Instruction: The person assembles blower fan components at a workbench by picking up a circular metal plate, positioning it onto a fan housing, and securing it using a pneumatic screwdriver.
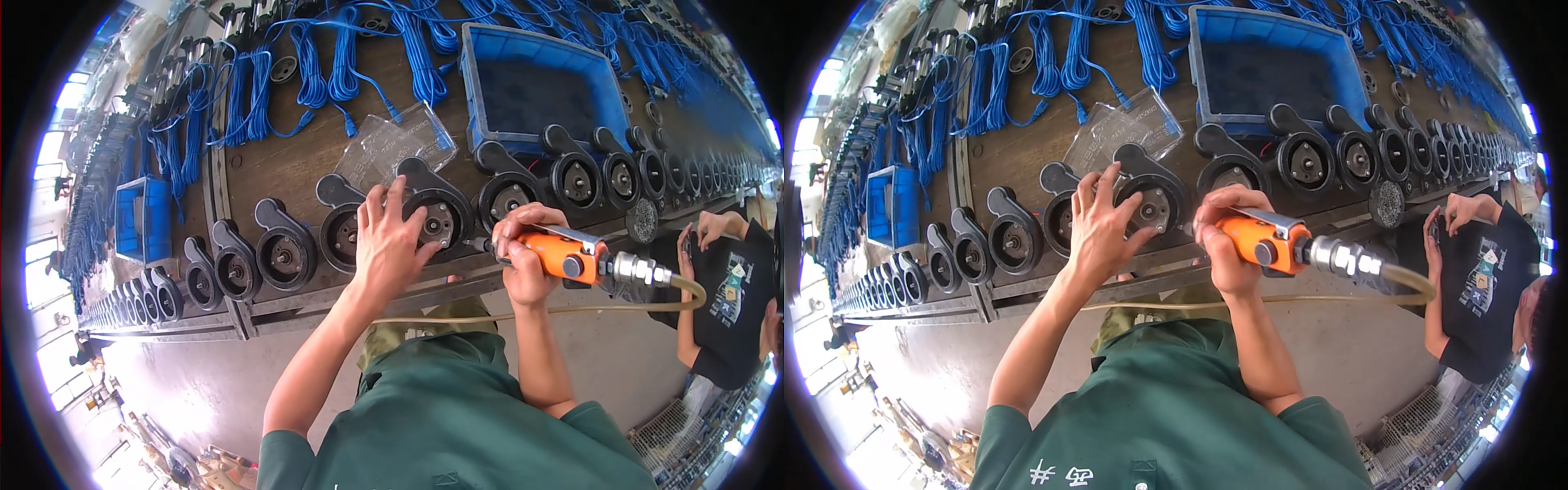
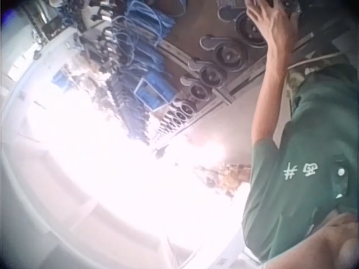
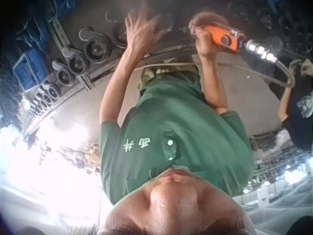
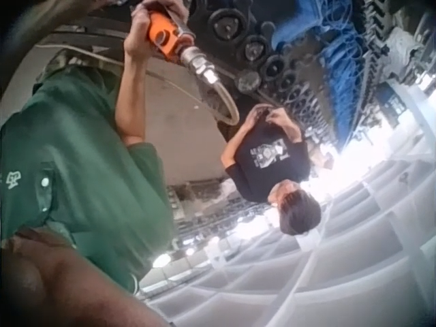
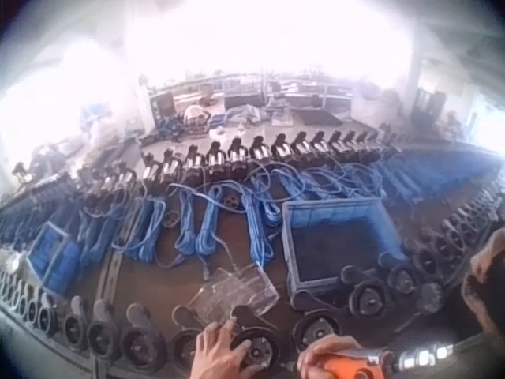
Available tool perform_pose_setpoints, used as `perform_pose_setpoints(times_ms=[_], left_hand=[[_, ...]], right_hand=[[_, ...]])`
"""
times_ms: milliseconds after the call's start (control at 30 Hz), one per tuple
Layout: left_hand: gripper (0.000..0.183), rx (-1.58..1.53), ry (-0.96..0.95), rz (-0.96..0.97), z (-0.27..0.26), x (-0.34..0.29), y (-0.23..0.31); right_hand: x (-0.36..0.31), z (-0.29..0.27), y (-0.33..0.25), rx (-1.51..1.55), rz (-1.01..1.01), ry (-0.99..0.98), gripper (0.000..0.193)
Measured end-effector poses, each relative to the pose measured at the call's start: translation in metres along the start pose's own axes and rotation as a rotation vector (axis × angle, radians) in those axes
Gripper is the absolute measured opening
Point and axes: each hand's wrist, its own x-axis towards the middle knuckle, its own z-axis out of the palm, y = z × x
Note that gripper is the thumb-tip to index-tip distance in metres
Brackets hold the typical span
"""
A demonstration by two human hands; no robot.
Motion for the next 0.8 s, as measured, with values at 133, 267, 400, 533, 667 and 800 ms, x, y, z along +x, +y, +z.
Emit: perform_pose_setpoints(times_ms=[133, 267, 400, 533, 667, 800], left_hand=[[0.042, 0.062, 0.036, 0.018, 0.001, -0.008, -0.004], [0.05, 0.014, -0.015, 0.05, -0.003, 0.0, -0.007], [0.057, 0.029, -0.028, -0.003, 0.002, 0.0, -0.009], [0.06, 0.022, -0.02, -0.056, 0.003, 0.003, -0.004], [0.057, 0.104, -0.03, -0.135, 0.012, 0.002, 0.001], [0.051, 0.096, 0.036, -0.16, 0.018, -0.005, 0.007]], right_hand=[[0.004, 0.001, -0.001, 0.022, -0.003, -0.041, 0.031], [0.009, 0.01, -0.002, -0.008, 0.013, -0.004, 0.034], [0.015, 0.011, 0.0, -0.052, 0.039, -0.057, 0.033], [0.02, 0.012, 0.013, -0.013, 0.066, -0.103, 0.031], [0.024, 0.017, 0.027, -0.06, 0.09, -0.16, 0.03], [0.021, 0.017, 0.04, -0.066, 0.103, -0.19, 0.029]])
